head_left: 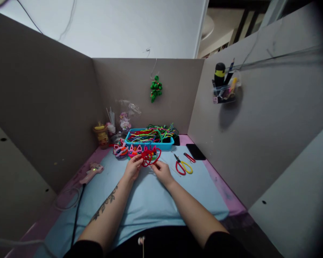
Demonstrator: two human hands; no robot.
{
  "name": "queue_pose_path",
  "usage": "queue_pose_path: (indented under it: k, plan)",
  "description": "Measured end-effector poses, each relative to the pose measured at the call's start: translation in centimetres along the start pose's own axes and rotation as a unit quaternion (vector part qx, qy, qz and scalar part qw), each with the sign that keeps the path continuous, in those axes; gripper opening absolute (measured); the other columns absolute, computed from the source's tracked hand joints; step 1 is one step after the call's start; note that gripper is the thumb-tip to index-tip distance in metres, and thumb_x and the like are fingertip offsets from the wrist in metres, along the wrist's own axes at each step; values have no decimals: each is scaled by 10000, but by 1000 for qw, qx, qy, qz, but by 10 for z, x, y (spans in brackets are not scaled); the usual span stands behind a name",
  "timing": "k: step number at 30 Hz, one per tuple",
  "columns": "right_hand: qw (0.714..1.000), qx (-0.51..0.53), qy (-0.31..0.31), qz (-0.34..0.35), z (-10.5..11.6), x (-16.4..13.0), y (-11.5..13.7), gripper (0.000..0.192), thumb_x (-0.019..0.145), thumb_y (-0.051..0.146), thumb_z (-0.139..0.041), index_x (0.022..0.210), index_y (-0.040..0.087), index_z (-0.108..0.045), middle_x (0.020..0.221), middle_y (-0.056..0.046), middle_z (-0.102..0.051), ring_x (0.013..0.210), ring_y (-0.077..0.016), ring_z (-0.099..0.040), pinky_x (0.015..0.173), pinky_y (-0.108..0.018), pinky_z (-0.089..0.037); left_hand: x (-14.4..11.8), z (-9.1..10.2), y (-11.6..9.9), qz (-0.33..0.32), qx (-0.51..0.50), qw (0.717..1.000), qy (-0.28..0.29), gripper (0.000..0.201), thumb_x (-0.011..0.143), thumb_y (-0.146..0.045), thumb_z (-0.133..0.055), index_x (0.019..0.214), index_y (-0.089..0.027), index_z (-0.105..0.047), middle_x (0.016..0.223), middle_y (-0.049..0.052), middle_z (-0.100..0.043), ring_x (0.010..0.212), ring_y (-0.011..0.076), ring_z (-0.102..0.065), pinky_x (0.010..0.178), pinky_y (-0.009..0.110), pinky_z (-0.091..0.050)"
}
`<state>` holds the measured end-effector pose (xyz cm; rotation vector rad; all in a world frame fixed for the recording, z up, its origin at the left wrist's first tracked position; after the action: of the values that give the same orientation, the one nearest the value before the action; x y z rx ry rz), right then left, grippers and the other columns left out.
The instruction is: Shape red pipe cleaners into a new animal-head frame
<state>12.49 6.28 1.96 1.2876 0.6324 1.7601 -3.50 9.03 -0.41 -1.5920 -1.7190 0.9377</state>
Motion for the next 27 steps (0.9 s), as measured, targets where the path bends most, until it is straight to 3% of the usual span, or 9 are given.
queue_pose_path:
  k: [2,4,10,14,22,27]
  plan:
    - [997,-16,-68,42,11,2,4,194,817,266,-470,796,163,-633,727,-30,-577,694,-151,-525,665,-266,-443,-1,-2,2,14,5,1000,15,360,533,-114,-763,867,-129,-630,792,38,-667,681,122,-614,685,250,-469]
    - [993,-9,-93,77,17,3,6,247,832,189,-409,926,181,-637,853,-58,-580,820,-168,-548,760,-294,-455,-3,-4,3,29,6,999,30,350,549,-113,-758,876,-127,-634,793,45,-669,679,125,-616,687,258,-478]
    - [988,-25,-35,151,14,1,12,328,816,165,-484,1106,263,-599,1091,-65,-495,1008,-178,-510,885,-339,-444,-10,-12,9,85,36,992,81,316,559,-81,-751,861,-112,-665,813,80,-677,661,142,-621,649,260,-486]
    - [976,-96,16,193,8,0,17,317,809,163,-509,1073,293,-627,1153,-66,-487,1084,-213,-466,934,-395,-411,-11,-12,13,101,37,989,100,294,566,-68,-747,850,-101,-678,793,98,-681,662,158,-630,666,272,-485]
    - [970,-147,2,194,14,2,18,198,838,221,-516,963,274,-660,1124,-54,-513,1033,-206,-470,906,-379,-433,-12,-13,12,104,40,989,102,294,561,-59,-746,845,-111,-688,810,106,-692,674,176,-637,673,290,-495]
    - [975,-143,-20,167,16,3,14,159,836,198,-492,867,191,-647,1016,-83,-522,970,-212,-467,876,-376,-439,-12,-14,10,94,52,990,97,325,534,-70,-763,849,-105,-690,824,120,-696,695,202,-647,682,311,-494]
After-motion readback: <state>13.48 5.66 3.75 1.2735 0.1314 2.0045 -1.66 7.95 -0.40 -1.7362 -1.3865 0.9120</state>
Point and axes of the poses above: each hand's wrist, its own x-axis towards the middle knuckle, its own z-axis out of the back of the hand, y = z × x, the point moved 6 cm from there along x, towards the middle knuckle
